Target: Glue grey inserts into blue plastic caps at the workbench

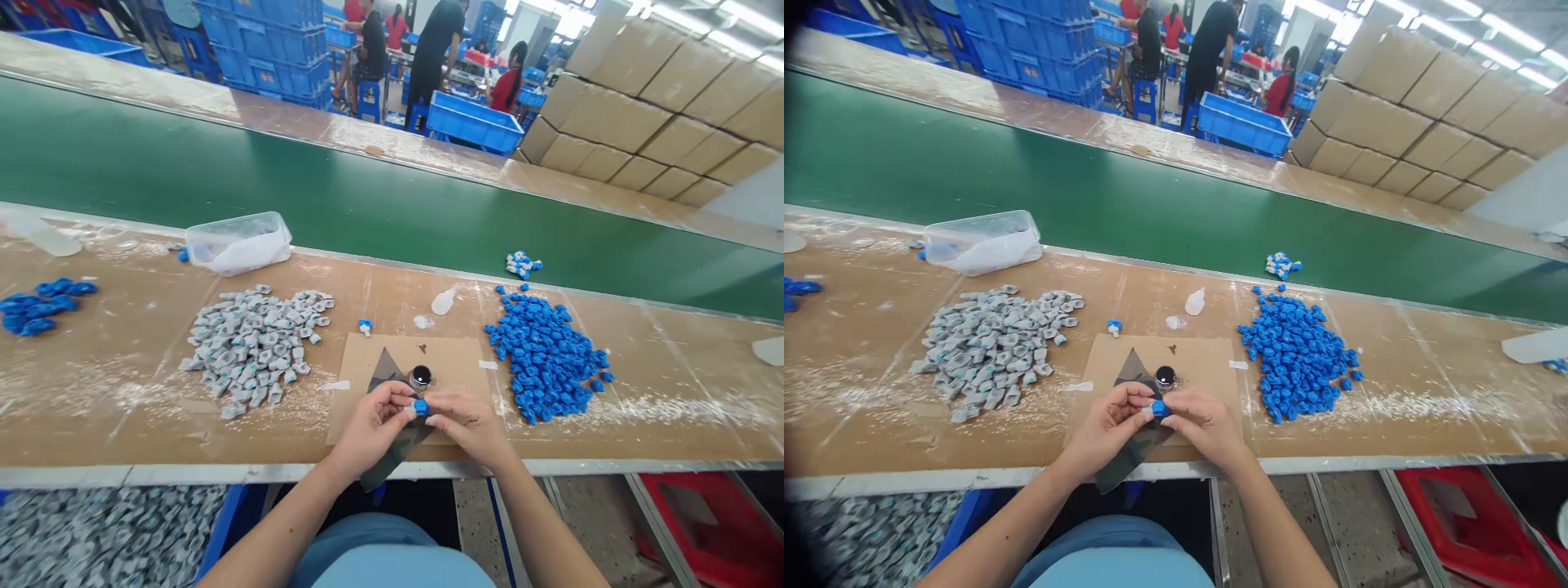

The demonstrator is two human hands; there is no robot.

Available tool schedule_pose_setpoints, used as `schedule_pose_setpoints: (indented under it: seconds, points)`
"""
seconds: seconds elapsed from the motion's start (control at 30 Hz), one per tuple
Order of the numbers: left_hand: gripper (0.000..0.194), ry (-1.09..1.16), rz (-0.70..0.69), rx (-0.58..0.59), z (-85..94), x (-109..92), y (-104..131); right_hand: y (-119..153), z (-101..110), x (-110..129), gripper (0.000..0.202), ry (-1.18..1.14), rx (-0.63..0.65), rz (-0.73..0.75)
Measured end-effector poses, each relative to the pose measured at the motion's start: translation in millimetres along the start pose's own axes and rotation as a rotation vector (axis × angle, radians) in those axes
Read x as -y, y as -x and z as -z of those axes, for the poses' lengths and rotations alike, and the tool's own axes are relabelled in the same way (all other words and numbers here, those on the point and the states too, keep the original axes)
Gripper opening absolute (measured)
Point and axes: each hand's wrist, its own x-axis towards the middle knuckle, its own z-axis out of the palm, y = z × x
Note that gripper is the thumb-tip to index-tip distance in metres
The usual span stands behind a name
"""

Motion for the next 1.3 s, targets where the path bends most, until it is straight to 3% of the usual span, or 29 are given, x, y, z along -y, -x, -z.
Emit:
schedule_pose_setpoints:
  seconds: [0.07, 0.17, 0.27, 0.4, 0.53, 0.63, 0.77, 0.87, 0.97, 1.17, 1.3]
  points:
    - [0.027, -0.129, -0.015, -0.066, 11.6, -6, -9, -1, 23, -10, 0.021, 0.202, -0.067, -0.081]
    - [0.026, -0.341, -0.063, -0.245, 34.2, -16, -31, -4, 60, -27, 0.023, 0.691, -0.183, -0.403]
    - [0.025, -0.455, -0.109, -0.362, 51.5, -23, -56, -8, 83, -38, 0.021, 1.058, -0.072, -0.669]
    - [0.028, -0.48, -0.138, -0.399, 57.7, -22, -73, -15, 85, -41, 0.021, 1.168, 0.09, -0.683]
    - [0.032, -0.622, -0.217, -0.438, 61.0, -18, -62, -14, 84, -52, 0.024, 1.203, 0.233, -0.654]
    - [0.029, -0.8, -0.289, -0.52, 73.9, -19, -44, -8, 88, -72, 0.025, 1.167, 0.171, -0.552]
    - [0.026, -1.08, -0.34, -0.656, 98.5, -26, -29, -1, 90, -86, 0.034, 0.914, -0.089, -0.371]
    - [0.027, -1.242, -0.311, -0.611, 108.6, -29, -33, -3, 81, -73, 0.045, 0.635, -0.23, -0.32]
    - [0.03, -1.333, -0.284, -0.533, 110.9, -29, -41, -7, 62, -49, 0.048, 0.347, -0.271, -0.337]
    - [0.024, -1.239, -0.359, -0.473, 115.8, -35, -42, -12, 23, -14, 0.025, 0.056, -0.197, -0.192]
    - [0.02, -0.853, -0.428, -0.543, 101.2, -40, -24, -16, 10, -3, 0.016, 0.034, -0.1, -0.078]
